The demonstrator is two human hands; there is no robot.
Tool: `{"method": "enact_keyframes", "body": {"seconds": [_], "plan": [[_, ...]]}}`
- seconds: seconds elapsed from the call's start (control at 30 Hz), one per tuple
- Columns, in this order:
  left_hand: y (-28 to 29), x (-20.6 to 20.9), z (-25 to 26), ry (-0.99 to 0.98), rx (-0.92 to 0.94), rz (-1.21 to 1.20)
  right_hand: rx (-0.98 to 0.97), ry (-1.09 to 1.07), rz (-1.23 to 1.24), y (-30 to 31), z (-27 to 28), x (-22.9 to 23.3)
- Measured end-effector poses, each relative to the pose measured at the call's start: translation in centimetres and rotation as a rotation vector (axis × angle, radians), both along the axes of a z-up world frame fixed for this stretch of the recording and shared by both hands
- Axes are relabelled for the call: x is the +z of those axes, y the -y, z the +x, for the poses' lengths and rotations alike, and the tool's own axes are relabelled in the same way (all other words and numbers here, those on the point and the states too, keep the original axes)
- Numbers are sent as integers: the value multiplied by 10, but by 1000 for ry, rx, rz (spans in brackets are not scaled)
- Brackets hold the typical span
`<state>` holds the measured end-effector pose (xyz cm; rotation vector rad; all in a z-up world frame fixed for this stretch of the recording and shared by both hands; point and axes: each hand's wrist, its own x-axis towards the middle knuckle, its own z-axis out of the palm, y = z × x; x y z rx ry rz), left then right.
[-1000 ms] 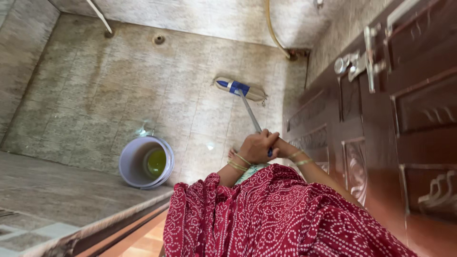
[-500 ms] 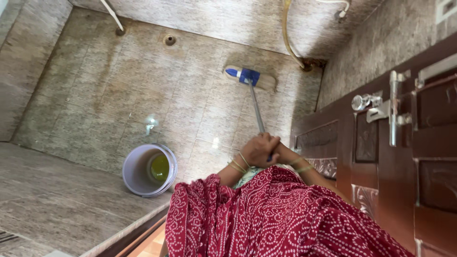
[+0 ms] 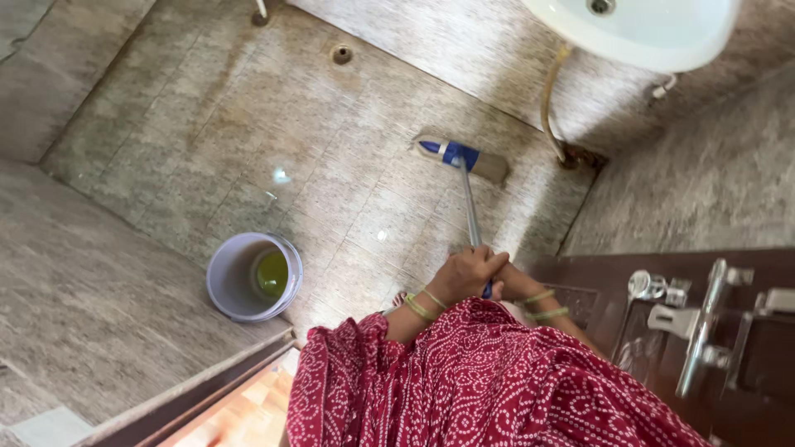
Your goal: The person mops the tiled floor of a bathroom using a blue mop and a bucket of water. They systematically clean the area around a squat toilet, a urinal, and a sink, moving the mop back and forth to cover the entire floor surface.
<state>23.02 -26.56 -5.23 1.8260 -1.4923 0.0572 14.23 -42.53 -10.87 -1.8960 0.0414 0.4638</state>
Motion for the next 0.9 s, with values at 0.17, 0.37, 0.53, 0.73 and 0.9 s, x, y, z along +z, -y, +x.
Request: {"method": "enact_keyframes", "body": {"seconds": [0.17, 0.37, 0.53, 0.73, 0.9], "plan": [[20, -26, 41, -147, 141, 173, 181, 310, -80, 43, 83, -69], [7, -36, 62, -202, 241, 298, 278, 506, 66, 28, 123, -72], [-12, 8, 52, -173, 289, 241, 284, 506, -82, -2, 118, -14], [-25, 87, 34, -272, 378, 315, 308, 323, 6, -16, 99, 47], [-16, 106, 15, -152, 485, 66, 390, 379, 122, -5, 89, 78]]}}
